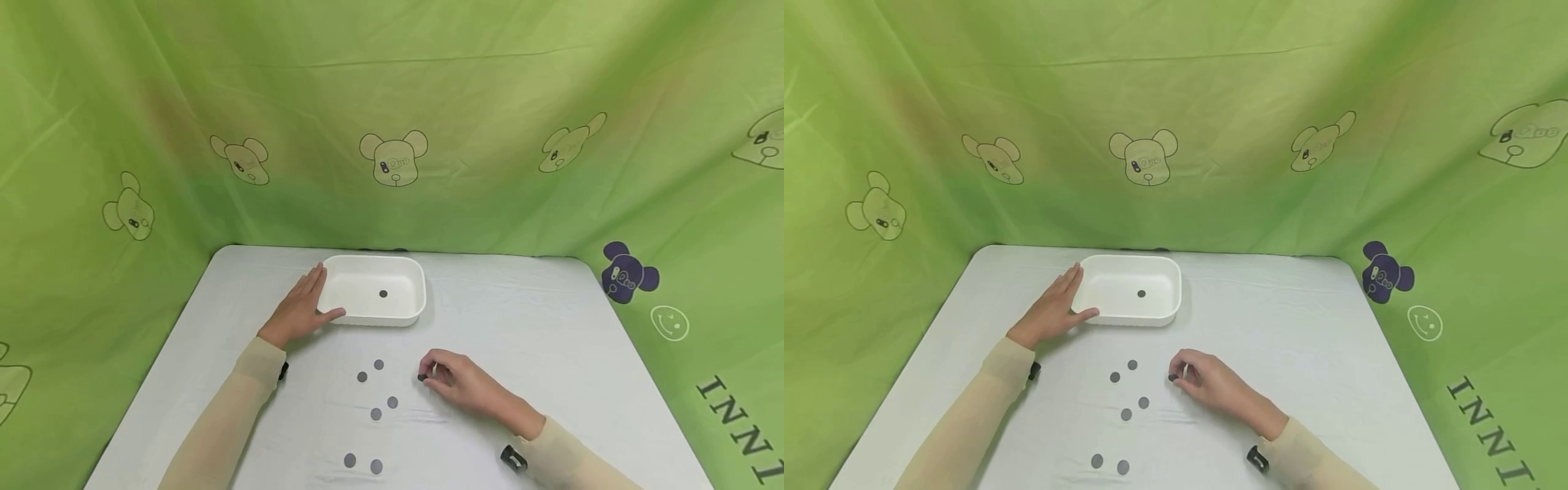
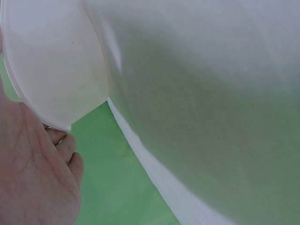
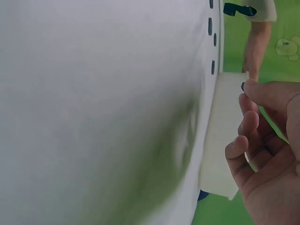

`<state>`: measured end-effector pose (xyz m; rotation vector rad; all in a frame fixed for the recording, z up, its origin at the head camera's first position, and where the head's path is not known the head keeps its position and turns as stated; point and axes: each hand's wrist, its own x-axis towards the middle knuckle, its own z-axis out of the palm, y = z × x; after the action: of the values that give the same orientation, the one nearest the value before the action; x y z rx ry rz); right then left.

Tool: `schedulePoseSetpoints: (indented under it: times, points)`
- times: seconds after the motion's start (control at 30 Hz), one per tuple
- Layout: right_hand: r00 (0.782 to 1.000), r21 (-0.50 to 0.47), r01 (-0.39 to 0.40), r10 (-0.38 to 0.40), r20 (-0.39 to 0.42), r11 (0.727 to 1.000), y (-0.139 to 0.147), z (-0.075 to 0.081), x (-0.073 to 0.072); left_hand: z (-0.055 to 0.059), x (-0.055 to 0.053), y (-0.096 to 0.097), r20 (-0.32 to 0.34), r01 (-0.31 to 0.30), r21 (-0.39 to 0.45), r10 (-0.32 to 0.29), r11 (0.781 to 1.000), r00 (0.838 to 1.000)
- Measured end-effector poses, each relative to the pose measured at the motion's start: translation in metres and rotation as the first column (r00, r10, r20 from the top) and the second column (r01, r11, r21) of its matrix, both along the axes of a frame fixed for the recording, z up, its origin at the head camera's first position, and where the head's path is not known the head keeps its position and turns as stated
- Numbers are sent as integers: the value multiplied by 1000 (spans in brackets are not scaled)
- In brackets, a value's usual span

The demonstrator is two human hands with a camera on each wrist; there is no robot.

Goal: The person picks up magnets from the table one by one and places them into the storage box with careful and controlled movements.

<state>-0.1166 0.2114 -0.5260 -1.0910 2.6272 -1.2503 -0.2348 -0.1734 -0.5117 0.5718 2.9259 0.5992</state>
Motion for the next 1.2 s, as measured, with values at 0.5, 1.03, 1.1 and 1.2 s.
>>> schedulePoseSetpoints:
  times: [0.5,1.03,1.1,1.2]
  points:
    - [998,-39,25,-27,-50,999,-15,12,-28,4,1,1,-3,5,3,-5,1000,1000]
    - [998,-40,52,-54,-34,998,-30,33,-67,2,-2,0,-6,8,3,-8,1000,1000]
    - [998,-41,56,-57,-28,998,-32,33,-70,2,-2,0,-2,7,2,-7,1000,1000]
    - [998,-40,58,-59,-28,998,-34,33,-76,2,-2,-1,7,5,-1,-5,1000,1000]
